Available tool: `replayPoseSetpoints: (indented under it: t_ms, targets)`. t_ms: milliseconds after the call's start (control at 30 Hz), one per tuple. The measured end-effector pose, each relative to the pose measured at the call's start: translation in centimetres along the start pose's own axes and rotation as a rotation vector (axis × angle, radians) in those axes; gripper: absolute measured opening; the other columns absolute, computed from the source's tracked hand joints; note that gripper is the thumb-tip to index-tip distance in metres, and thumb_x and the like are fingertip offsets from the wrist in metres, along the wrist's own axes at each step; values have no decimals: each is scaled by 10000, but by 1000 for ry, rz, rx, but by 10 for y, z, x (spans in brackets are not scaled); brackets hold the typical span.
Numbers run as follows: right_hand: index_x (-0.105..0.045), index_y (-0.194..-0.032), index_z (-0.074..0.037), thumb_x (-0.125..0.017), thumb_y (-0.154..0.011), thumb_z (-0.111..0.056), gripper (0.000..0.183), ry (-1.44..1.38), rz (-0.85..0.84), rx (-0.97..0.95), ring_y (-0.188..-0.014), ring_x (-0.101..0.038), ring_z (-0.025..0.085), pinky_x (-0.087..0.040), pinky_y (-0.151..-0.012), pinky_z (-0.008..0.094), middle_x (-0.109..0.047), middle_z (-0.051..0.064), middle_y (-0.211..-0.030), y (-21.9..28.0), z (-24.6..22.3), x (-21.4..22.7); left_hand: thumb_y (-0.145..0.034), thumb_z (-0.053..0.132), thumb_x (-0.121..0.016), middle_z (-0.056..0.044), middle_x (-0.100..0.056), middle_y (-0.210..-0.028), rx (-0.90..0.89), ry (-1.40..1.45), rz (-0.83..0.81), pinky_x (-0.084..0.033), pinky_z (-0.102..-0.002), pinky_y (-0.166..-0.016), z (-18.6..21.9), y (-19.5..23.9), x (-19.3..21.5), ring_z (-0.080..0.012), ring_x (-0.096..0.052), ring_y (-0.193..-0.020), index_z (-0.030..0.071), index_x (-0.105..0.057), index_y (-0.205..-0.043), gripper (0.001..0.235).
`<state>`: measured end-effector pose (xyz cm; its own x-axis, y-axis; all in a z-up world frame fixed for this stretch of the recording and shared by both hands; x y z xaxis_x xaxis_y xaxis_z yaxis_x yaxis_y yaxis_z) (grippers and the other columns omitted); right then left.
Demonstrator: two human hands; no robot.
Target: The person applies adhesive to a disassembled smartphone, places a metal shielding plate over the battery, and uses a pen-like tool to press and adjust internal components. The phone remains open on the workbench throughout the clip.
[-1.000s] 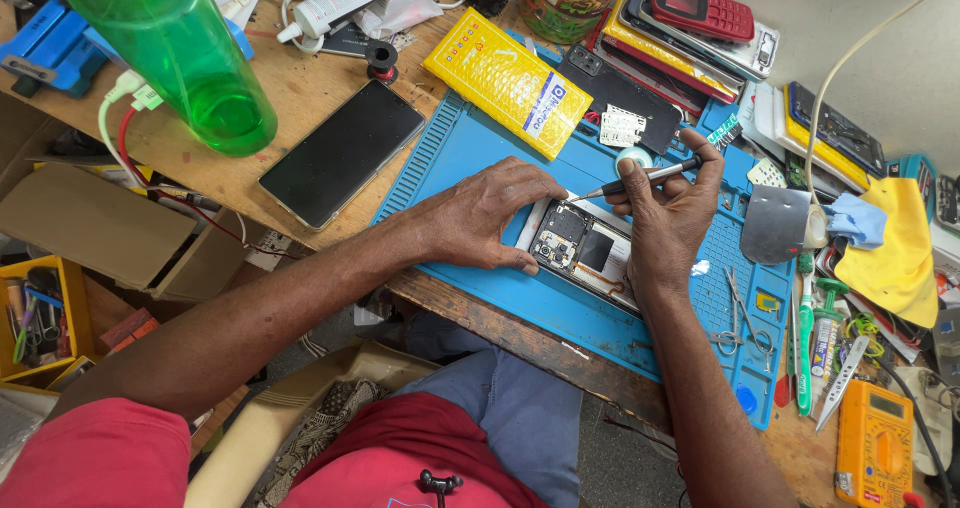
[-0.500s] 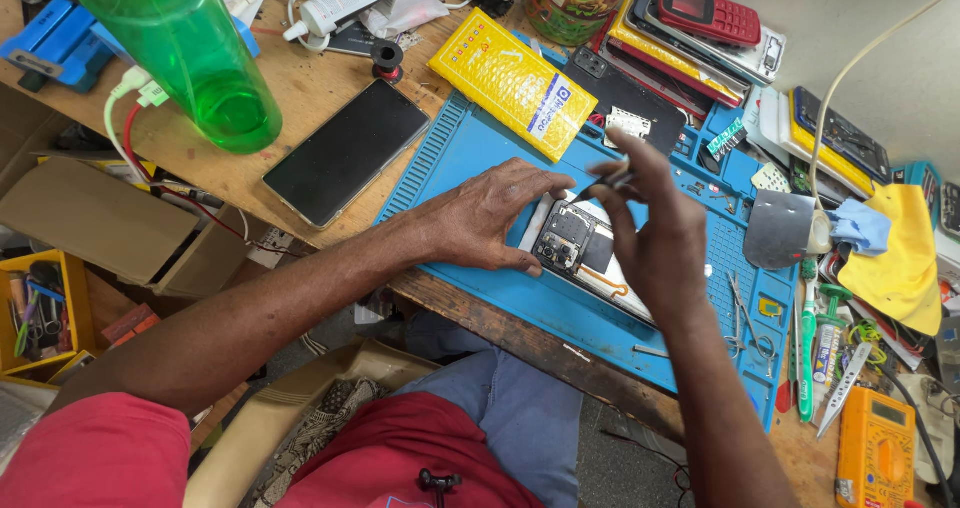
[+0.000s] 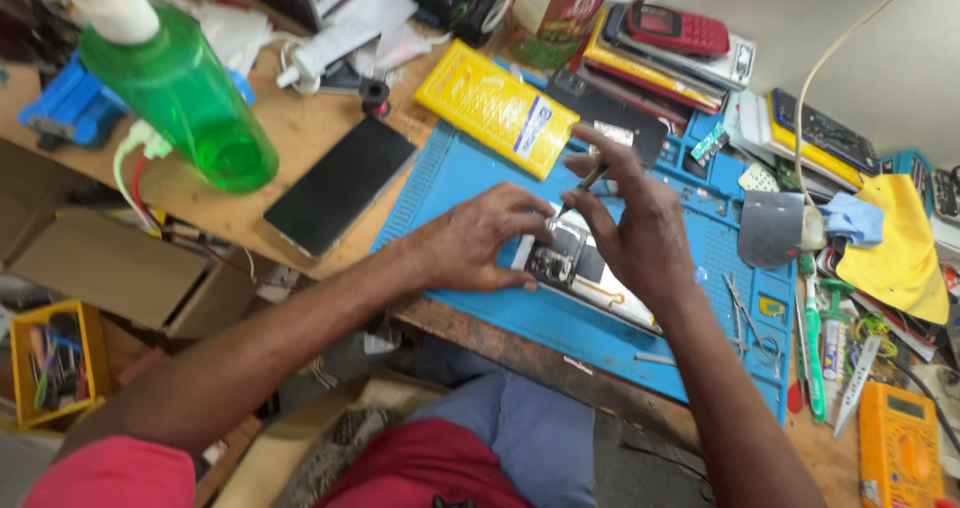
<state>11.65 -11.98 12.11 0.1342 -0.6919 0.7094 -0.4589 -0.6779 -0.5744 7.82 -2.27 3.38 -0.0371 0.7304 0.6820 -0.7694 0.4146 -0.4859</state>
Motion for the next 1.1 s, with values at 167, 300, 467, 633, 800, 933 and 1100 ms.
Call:
replayPoseSetpoints:
  t_ms: [167,300,467,633,800,933,1100]
  targets:
    - [-534,-1440,-94,-827,-903,-97,611,10,-14,-135,-929,-787,257,-610,-771,369,-767,162,-999,3,14,-4,-741,330,-906,-129,-615,-1322,-10,-14,-15,-463,-450,-1105,12,-1,2,-347,-558,-1280,101,-715,-1110,475]
    - [-568,-1410,-152,-812,-944,-121,526,18,-47,-302,-858,-809,212,-614,-739,366,-778,135,-927,8,33,-10,-738,310,-895,-142,-601,-1348,0,-10,16,-476,-443,-1087,15,3,3,-355,-562,-1276,84,-704,-1116,481]
    - [-544,-1444,-115,-798,-945,-90,560,0,-3,-145,-875,-790,253,-601,-725,372,-758,138,-944,-4,22,-5,-730,306,-902,-123,-612,-1316,-21,-10,11,-476,-451,-1091,11,-5,10,-356,-574,-1262,93,-707,-1101,471]
    - [-521,-1456,-127,-805,-950,-98,581,64,0,-133,-793,-767,265,-582,-687,393,-750,136,-903,-3,22,-8,-738,307,-899,-149,-599,-1305,-3,3,12,-476,-456,-1072,3,-5,9,-363,-569,-1249,96,-705,-1111,471]
    - [-508,-1443,-155,-833,-903,-111,632,53,19,-245,-753,-769,237,-576,-643,386,-727,140,-832,2,31,-8,-744,305,-900,-137,-605,-1325,-30,5,30,-472,-458,-1099,5,4,-1,-357,-564,-1276,112,-706,-1125,469]
    - [-485,-1477,-150,-796,-925,-44,643,-12,-82,-191,-884,-763,237,-592,-710,368,-756,121,-922,-1,20,-15,-758,302,-896,-140,-605,-1352,16,8,-3,-471,-455,-1091,-4,8,-9,-365,-554,-1281,117,-705,-1129,457]
    - [-438,-1471,-121,-697,-894,54,656,-206,-116,-111,-1033,-749,257,-628,-758,338,-751,131,-1022,-10,2,-14,-742,304,-899,-144,-599,-1343,-28,-1,30,-463,-457,-1097,-7,2,-2,-367,-552,-1272,117,-706,-1129,471]
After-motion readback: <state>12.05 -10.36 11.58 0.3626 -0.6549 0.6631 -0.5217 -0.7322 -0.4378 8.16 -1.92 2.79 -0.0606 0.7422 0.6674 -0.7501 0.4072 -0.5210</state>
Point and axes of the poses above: each hand's wrist, its own y-axis away from the middle knuckle, its own x-axis out of the back of the hand, z = x × y, the point moved 10 cm from there along -y, towards the middle knuckle
